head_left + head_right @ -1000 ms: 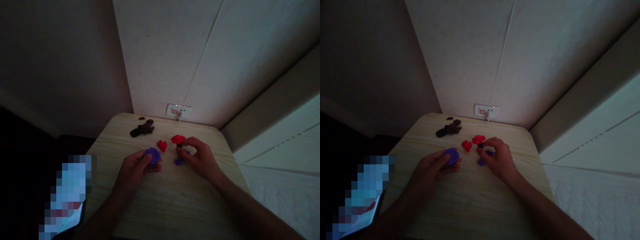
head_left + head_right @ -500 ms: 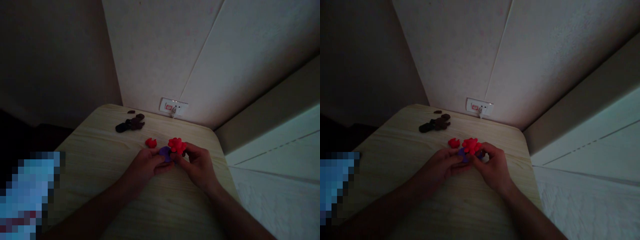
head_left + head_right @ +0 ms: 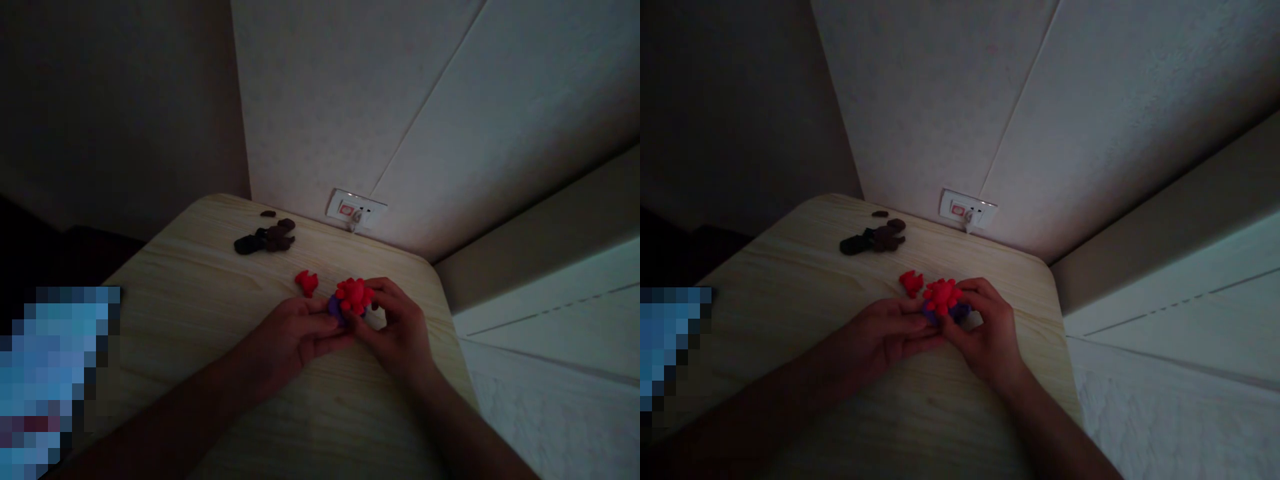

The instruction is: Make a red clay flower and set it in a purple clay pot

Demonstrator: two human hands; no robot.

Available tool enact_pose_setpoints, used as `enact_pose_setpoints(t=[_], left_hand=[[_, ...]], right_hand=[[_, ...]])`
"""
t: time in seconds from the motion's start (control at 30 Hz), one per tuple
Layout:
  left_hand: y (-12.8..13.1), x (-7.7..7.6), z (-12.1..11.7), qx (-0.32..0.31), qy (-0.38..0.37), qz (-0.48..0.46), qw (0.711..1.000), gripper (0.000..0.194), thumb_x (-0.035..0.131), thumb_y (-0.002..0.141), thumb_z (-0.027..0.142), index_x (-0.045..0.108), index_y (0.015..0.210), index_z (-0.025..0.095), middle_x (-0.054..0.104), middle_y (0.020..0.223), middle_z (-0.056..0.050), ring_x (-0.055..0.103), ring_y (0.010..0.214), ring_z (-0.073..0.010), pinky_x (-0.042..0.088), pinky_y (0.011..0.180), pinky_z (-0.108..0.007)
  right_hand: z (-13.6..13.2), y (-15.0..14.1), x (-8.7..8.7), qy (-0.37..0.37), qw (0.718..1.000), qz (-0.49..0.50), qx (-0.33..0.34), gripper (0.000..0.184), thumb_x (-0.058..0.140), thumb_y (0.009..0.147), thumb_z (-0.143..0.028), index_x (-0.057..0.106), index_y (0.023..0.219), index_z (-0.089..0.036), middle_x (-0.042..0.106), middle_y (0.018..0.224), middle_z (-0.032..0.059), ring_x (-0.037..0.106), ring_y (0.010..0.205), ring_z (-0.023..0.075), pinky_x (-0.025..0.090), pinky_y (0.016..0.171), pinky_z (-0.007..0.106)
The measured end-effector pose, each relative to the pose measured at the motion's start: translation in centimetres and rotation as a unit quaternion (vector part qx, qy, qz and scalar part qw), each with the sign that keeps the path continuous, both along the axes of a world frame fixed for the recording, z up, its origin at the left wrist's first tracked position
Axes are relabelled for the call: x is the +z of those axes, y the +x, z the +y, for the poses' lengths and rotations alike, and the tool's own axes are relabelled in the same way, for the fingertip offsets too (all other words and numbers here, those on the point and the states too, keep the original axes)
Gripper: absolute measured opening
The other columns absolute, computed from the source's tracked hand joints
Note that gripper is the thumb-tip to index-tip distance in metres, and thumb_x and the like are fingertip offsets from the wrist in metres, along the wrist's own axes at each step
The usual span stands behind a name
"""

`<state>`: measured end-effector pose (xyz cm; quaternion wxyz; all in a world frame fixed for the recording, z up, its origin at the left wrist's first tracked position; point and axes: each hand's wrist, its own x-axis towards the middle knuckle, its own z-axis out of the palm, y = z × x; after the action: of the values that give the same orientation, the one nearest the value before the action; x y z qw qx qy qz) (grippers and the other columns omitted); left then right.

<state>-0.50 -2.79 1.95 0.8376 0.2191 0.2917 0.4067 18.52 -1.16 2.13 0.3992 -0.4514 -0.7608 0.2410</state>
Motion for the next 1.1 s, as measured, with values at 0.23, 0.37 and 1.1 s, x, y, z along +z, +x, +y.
enact_pose_setpoints(t=[0.23, 0.37, 1.1], left_hand=[[-0.46, 0.37, -0.34, -0.018, -0.016, -0.072, 0.997, 0.024, 0.065, 0.085, 0.006, 0.08, 0.103, 0.01, 0.08, 0.11, -0.012, 0.072, 0.113, -0.0234, 0.052, 0.107, -0.036], [-0.55, 0.54, -0.37, -0.026, -0.019, -0.073, 0.997, 0.023, 0.068, 0.084, 0.007, 0.08, 0.103, 0.01, 0.079, 0.111, -0.013, 0.071, 0.112, -0.0238, 0.051, 0.107, -0.036], [-0.88, 0.46, -0.01, -0.022, -0.081, -0.096, 0.992, 0.024, 0.059, 0.092, 0.01, 0.078, 0.105, 0.009, 0.08, 0.112, -0.014, 0.071, 0.115, -0.0247, 0.046, 0.114, -0.04]], right_hand=[[-0.18, 0.22, -0.07, -0.001, 0.999, 0.035, 0.015, 0.014, 0.075, 0.085, -0.018, 0.075, 0.098, -0.024, 0.069, 0.1, 0.0059, 0.064, 0.09, 0.0208, 0.054, 0.078, 0.033], [-0.32, 0.19, -0.1, -0.017, 0.998, 0.051, 0.012, 0.013, 0.074, 0.086, -0.017, 0.075, 0.096, -0.024, 0.068, 0.099, 0.0064, 0.064, 0.09, 0.0217, 0.055, 0.08, 0.035], [-0.23, 0.11, -0.37, -0.009, 0.999, 0.028, 0.025, 0.014, 0.075, 0.086, -0.019, 0.075, 0.099, -0.024, 0.071, 0.102, 0.0069, 0.068, 0.091, 0.0225, 0.057, 0.078, 0.034]])
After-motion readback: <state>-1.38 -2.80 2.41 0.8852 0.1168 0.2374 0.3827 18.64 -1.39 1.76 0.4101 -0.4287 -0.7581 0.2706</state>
